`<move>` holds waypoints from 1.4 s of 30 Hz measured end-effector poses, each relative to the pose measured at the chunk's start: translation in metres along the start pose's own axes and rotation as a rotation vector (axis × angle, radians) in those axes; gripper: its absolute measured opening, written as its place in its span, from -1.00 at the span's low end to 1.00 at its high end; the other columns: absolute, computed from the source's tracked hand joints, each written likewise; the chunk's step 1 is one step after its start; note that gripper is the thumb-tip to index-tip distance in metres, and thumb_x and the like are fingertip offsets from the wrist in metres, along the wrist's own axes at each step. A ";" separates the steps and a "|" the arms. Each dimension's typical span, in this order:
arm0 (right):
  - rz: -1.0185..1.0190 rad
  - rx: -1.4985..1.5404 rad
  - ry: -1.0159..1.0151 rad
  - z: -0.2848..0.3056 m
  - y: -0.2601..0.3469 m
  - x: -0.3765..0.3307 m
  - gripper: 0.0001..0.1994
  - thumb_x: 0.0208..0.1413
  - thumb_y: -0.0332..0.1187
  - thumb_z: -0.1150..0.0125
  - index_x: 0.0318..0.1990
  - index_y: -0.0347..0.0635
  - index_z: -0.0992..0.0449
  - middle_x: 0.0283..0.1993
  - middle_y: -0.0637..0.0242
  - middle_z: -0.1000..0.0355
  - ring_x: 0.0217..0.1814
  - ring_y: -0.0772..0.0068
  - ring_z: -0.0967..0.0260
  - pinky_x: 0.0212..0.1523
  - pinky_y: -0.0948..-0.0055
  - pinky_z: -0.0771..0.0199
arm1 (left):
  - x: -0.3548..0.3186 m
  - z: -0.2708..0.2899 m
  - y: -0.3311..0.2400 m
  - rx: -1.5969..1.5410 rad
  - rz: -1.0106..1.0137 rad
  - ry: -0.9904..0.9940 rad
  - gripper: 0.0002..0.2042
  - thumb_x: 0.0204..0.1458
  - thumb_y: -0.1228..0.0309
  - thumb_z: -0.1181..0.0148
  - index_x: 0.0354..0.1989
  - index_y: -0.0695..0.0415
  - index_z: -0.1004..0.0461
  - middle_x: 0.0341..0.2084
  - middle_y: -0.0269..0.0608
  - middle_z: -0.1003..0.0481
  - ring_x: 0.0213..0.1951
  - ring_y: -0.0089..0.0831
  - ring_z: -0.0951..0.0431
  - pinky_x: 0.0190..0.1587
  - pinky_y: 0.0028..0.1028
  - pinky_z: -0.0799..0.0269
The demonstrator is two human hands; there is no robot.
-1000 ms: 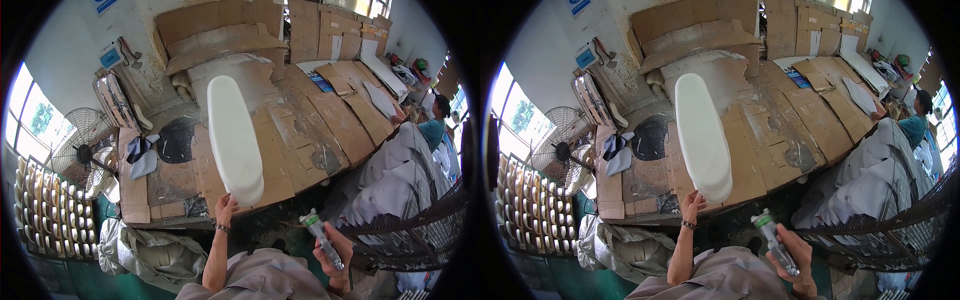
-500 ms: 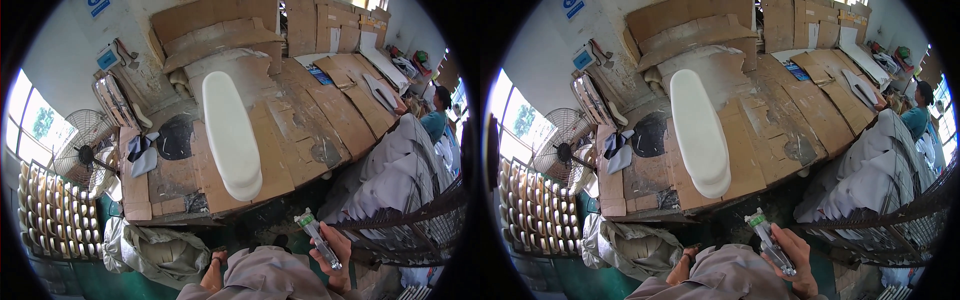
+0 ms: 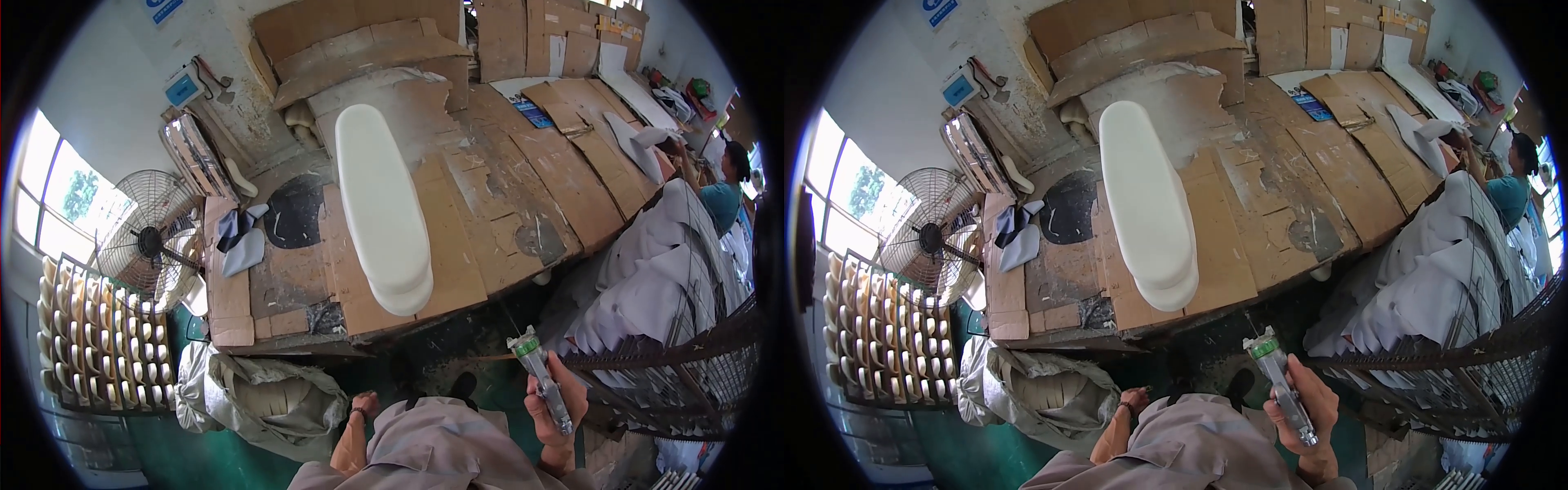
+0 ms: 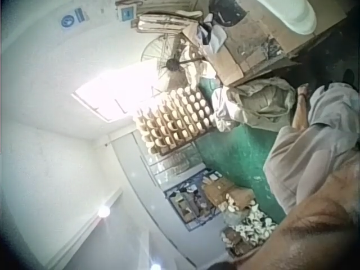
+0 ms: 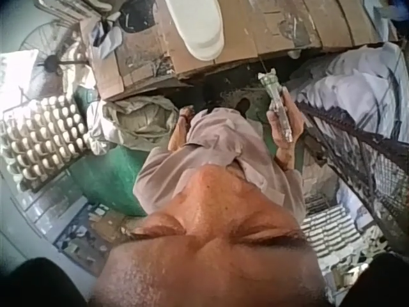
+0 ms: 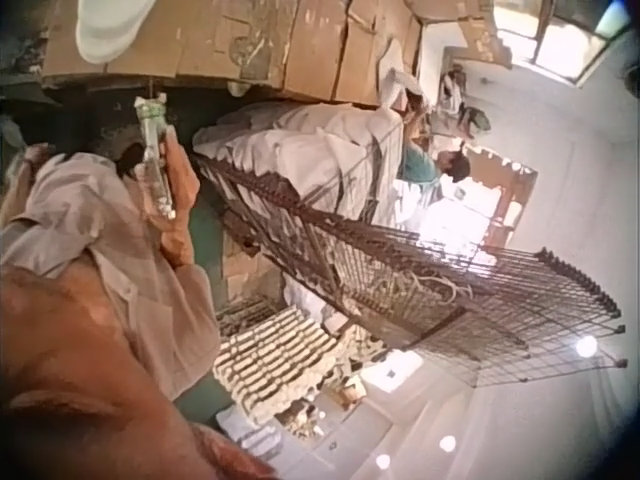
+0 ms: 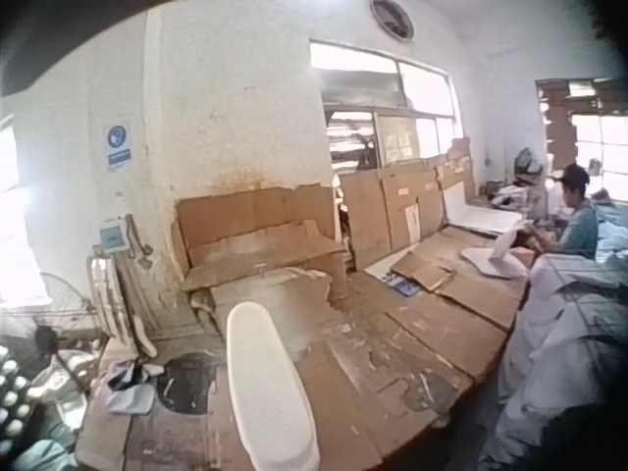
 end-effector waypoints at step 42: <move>-0.076 -0.050 0.310 0.039 -0.033 -0.054 -0.45 -0.08 -0.36 -0.41 0.10 -0.43 -0.48 -0.40 0.14 -0.45 -0.45 0.33 -0.40 -0.41 0.46 -0.38 | -0.101 -0.105 -0.207 -0.342 -0.485 0.202 -0.66 0.23 0.38 -0.15 0.13 0.25 -0.42 -0.17 -0.13 -0.56 -0.19 -0.36 -0.60 -0.16 -0.31 -0.64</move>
Point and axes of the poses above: each hand's wrist, its own x-axis towards the middle knuckle, its own z-axis out of the back of the hand, y = z × x, the point moved 10 cm from there along x, towards the middle knuckle
